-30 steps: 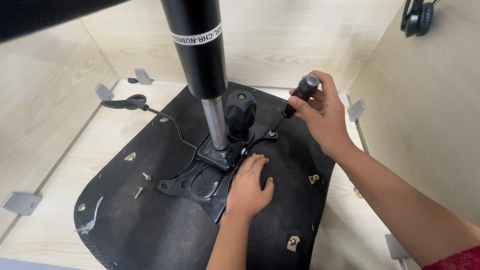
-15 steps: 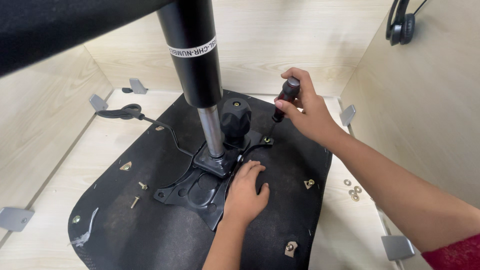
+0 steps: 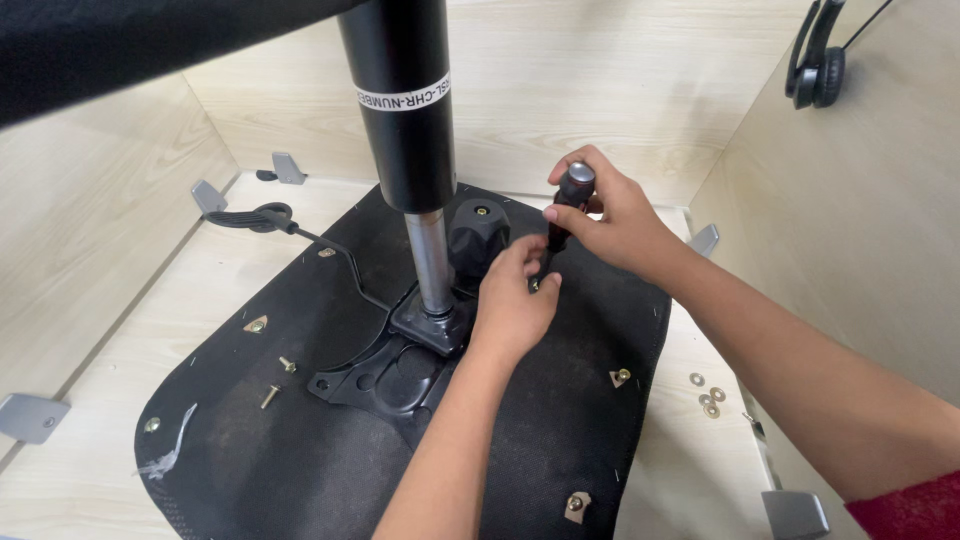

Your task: The person uses a screwdriver to tighten screws on the underside of an office chair seat, securing the central gas lift mechanism to the seat base. The person works on multiple screws around the central column.

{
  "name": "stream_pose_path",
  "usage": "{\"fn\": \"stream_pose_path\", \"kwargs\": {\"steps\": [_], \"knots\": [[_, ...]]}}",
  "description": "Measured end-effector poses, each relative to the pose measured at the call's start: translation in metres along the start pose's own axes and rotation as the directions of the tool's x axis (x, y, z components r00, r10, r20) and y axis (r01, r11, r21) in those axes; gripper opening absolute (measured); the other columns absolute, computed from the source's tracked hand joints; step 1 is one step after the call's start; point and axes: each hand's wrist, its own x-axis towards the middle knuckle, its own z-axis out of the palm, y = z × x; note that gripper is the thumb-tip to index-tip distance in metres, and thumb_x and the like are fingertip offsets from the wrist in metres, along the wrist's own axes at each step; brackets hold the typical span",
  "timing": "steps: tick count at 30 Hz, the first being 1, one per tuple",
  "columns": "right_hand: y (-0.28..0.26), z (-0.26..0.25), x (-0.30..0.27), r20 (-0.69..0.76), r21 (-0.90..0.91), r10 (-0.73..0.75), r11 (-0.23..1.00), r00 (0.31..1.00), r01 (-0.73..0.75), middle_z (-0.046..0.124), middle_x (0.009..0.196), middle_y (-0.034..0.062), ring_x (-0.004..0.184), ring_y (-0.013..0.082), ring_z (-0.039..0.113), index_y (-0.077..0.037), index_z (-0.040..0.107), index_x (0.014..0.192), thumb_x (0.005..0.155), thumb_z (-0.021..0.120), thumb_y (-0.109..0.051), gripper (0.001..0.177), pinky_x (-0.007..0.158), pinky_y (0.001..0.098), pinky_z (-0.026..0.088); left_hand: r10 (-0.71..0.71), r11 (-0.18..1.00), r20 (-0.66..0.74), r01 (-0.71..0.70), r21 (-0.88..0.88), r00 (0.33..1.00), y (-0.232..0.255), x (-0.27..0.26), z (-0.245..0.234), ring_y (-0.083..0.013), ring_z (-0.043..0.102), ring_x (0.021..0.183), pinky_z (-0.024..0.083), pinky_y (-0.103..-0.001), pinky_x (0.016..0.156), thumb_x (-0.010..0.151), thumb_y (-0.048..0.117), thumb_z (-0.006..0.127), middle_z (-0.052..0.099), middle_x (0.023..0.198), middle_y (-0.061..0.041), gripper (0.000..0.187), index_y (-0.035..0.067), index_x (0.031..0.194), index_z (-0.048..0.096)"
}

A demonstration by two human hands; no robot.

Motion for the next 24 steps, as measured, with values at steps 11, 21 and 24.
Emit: {"fn": "stream_pose_path", "kwargs": {"steps": [11, 21, 24], "knots": [[-0.001, 0.006, 0.009, 0.087, 0.001, 0.053, 0.999, 0.995, -0.053, 0.061, 0.105, 0.0096, 0.096, 0.0208, 0.064, -0.01, 0.061, 0.111, 0.095, 0.075, -0.032, 0.03, 0.081, 0.0328, 0.056, -0.076, 0.997, 0.008, 0.076, -0.032, 0.997, 0.038, 0.034, -0.01, -0.0185, 0.076, 0.096, 0.059, -0.033, 0.084, 0.091, 0.001, 0.063, 0.077, 0.102, -0.009, 0.044, 0.012, 0.133, 0.062], [-0.01, -0.01, 0.011, 0.023, -0.118, -0.019, 0.993, 1.0, 0.022, 0.074, 0.094, 0.0036, 0.083, 0.0142, 0.072, -0.011, 0.071, 0.099, 0.079, 0.087, -0.03, 0.032, 0.074, 0.0305, 0.06, -0.023, 1.0, 0.058, 0.024, -0.02, 0.998, 0.034, 0.043, -0.012, -0.0192, 0.073, 0.088, 0.057, -0.03, 0.078, 0.082, 0.003, 0.077, 0.076, 0.097, -0.011, 0.04, 0.007, 0.121, 0.066], [-0.007, -0.008, 0.011, 0.087, -0.066, -0.061, 0.996, 0.994, 0.067, 0.074, 0.104, 0.0035, 0.092, 0.0158, 0.074, -0.013, 0.072, 0.105, 0.082, 0.084, -0.022, 0.028, 0.077, 0.0308, 0.062, -0.025, 0.996, 0.087, 0.032, -0.081, 0.996, 0.029, 0.051, -0.007, -0.0159, 0.075, 0.094, 0.057, -0.028, 0.081, 0.087, -0.004, 0.067, 0.078, 0.103, -0.012, 0.038, 0.003, 0.123, 0.065]]}}
